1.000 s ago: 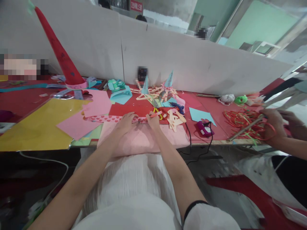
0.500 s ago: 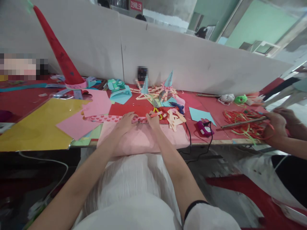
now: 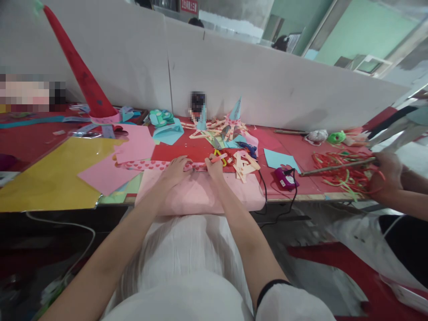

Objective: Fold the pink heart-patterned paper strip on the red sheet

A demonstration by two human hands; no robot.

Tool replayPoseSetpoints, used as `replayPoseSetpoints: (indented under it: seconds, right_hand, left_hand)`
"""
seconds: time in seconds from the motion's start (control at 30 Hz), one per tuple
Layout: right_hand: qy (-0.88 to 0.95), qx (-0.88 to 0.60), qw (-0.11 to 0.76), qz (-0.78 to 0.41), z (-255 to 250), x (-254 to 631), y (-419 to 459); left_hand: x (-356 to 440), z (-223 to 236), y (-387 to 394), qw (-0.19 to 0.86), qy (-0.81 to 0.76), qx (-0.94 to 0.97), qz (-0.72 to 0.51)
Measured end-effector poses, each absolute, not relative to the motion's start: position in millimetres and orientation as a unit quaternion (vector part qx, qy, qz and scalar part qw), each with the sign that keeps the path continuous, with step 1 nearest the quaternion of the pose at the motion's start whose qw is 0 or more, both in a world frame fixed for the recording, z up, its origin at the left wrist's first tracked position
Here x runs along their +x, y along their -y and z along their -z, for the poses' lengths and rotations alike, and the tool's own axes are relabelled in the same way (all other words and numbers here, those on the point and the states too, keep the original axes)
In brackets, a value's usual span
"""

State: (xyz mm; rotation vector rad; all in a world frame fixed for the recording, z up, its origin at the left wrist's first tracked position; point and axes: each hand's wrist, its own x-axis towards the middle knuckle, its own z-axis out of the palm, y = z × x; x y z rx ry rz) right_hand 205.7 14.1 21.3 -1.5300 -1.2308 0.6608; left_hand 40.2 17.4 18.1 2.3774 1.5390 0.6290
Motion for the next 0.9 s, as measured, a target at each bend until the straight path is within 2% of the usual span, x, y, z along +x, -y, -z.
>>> replayPoseSetpoints:
  seconds: [0.9]
  right_hand:
    - [0.538,-0.590,0.522,-0.300,-9.7,207.8,-19.6]
  left_hand:
    - [40.0,-22.6,-15.0,0.121,-0.526,0.817,-0.204]
